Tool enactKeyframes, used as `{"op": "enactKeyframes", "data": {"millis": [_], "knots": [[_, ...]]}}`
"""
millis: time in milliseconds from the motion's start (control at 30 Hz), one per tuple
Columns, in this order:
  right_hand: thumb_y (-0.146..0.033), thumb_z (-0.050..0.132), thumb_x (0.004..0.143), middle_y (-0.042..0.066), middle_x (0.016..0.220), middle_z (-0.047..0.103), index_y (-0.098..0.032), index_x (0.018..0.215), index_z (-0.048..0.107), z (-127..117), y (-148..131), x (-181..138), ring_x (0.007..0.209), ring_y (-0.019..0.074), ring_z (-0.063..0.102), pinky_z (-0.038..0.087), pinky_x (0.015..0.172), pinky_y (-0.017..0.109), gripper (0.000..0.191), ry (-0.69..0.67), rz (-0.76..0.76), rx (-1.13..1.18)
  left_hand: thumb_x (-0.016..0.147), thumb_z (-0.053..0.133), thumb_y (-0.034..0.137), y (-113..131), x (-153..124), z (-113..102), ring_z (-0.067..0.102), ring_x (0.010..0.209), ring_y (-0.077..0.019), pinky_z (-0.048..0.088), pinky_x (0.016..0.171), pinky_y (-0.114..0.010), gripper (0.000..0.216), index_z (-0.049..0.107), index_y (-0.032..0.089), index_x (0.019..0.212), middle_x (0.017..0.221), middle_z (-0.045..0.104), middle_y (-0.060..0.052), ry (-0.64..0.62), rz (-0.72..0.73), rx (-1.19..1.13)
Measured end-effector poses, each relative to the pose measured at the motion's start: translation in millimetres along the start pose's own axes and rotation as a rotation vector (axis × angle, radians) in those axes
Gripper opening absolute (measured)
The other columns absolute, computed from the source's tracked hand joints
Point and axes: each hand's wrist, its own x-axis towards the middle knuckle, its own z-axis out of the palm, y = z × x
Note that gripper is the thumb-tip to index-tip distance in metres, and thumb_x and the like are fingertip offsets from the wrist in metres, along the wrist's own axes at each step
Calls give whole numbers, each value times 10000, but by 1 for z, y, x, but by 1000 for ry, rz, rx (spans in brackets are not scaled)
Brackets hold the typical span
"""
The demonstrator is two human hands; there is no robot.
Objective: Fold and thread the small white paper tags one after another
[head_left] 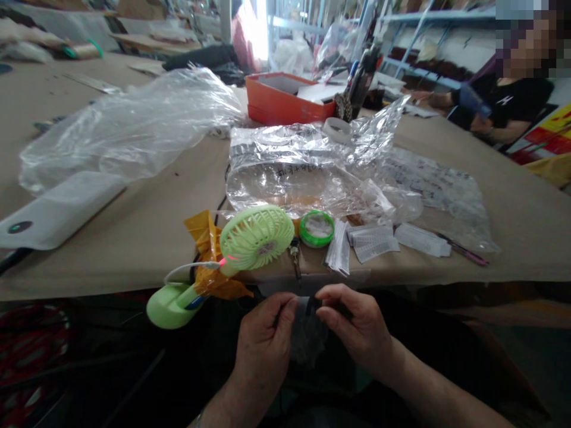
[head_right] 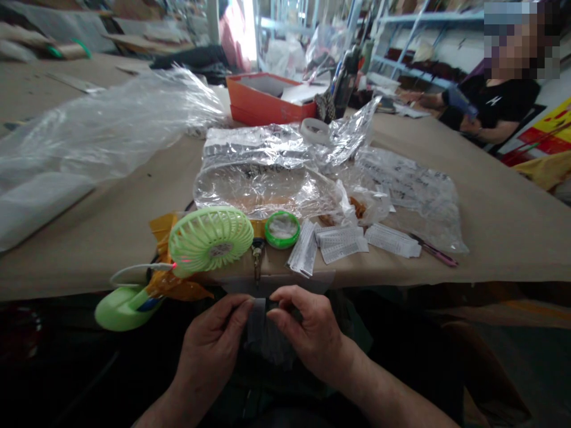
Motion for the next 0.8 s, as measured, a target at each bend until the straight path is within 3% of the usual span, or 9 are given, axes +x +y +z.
{"op": "enactKeyframes", "data": {"millis": [100,167,233,333,633,800], "knots": [[-137,554,853,2,772,604,-197,924,585,-23,9,-5,704,116,577,478,653,234,98,85,-153,-234,812,555,289,-15,-4,6,686,716,-164,531,685,-232,183,709,200,852,781,743,-13,-53,-57,-19],[-153,561,848,51,877,616,-187,1010,597,-36,18,-3,858,174,576,495,772,318,169,170,-214,-439,795,564,313,-26,-7,12,699,837,-203,537,782,-284,228,719,205,922,902,757,-39,-78,-104,-18],[-202,575,845,100,1025,620,-173,1131,586,-44,27,1,1020,237,534,466,887,410,287,184,-231,-632,782,570,334,-33,-10,18,697,869,-228,539,801,-314,244,729,207,916,919,758,-51,-107,-166,-29],[-230,575,852,99,1140,627,-181,1180,592,-45,38,5,1106,262,498,422,943,447,332,139,-241,-778,764,592,339,-34,-15,24,697,824,-237,539,773,-316,217,742,213,856,862,762,-51,-152,-248,-89],[-110,576,839,48,947,695,-209,967,667,-49,40,5,961,206,562,459,848,392,185,245,-338,-587,733,640,249,2,-11,31,583,603,-153,449,573,-218,135,705,176,640,601,659,-15,-254,-426,-358],[-101,592,817,59,928,684,-188,924,649,-50,20,-13,975,215,563,456,854,406,149,209,-405,-516,746,681,351,29,-5,49,630,675,-170,498,640,-270,225,699,135,810,741,697,-71,-384,-771,-925]]}}
